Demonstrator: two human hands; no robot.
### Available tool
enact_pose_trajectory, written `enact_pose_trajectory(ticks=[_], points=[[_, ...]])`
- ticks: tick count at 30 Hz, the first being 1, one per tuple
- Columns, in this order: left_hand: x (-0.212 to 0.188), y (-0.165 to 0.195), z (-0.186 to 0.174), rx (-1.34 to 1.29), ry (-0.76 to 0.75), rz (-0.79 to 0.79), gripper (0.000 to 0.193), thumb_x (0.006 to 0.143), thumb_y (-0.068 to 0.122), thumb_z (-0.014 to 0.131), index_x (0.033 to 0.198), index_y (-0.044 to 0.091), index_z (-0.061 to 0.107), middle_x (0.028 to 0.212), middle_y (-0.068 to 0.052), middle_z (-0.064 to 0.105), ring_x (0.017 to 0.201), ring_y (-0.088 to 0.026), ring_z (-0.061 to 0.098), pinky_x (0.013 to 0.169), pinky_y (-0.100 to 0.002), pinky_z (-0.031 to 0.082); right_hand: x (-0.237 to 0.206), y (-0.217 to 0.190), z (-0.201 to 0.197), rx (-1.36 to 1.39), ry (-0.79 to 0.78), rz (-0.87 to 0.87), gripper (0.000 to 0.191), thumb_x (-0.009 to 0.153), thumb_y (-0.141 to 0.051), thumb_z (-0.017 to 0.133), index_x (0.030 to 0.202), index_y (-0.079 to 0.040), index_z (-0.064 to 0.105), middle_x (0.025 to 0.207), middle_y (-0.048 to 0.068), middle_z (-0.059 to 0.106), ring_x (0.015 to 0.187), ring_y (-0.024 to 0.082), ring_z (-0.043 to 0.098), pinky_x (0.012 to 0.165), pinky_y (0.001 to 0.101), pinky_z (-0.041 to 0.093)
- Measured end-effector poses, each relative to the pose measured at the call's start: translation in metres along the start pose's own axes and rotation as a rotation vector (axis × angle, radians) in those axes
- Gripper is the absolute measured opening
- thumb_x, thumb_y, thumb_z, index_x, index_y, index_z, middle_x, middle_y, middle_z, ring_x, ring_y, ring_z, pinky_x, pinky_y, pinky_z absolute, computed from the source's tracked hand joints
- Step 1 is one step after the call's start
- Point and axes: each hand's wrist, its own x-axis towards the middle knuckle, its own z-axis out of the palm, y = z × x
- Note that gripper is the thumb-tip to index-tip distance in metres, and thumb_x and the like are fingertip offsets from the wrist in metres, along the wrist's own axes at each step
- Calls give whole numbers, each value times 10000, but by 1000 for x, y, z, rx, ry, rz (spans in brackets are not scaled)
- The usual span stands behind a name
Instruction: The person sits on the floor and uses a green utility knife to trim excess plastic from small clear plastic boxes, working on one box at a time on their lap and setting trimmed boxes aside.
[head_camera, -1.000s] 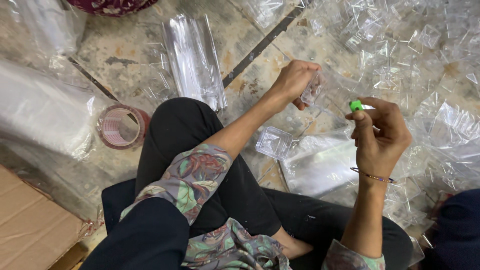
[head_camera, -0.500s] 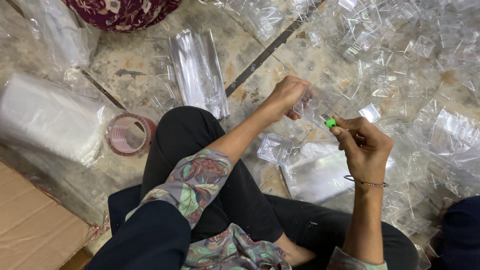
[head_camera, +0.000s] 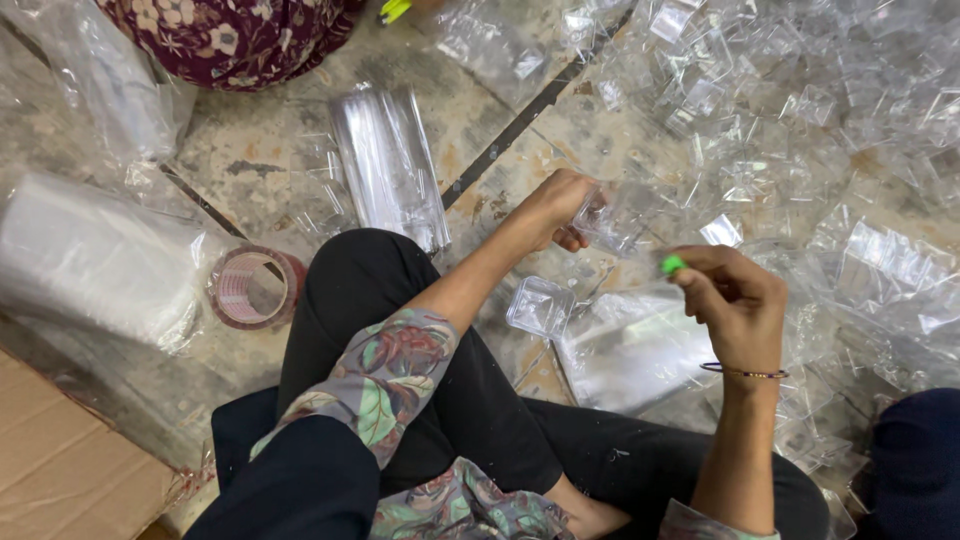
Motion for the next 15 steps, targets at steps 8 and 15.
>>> enact_pose_trajectory(ticks=[8,15], points=[[-3,3,17,323,186,258,251,923,187,519,834,102,737,663,-89,708,435,-259,689,399,-383,580,14,5,48,65,279,188,261,975,-269,726,1058,-26,769,860,22,696,573,64,373,502,251,287],[-13,6,16,4,244,257,257,962,157,482,1012,15,691,758,-181,683,513,-346,681,427,-435,587,17,16,52,-322,377,77,243,902,-257,848,1004,-40,811,682,168,655,638,130,544,605,279,445]])
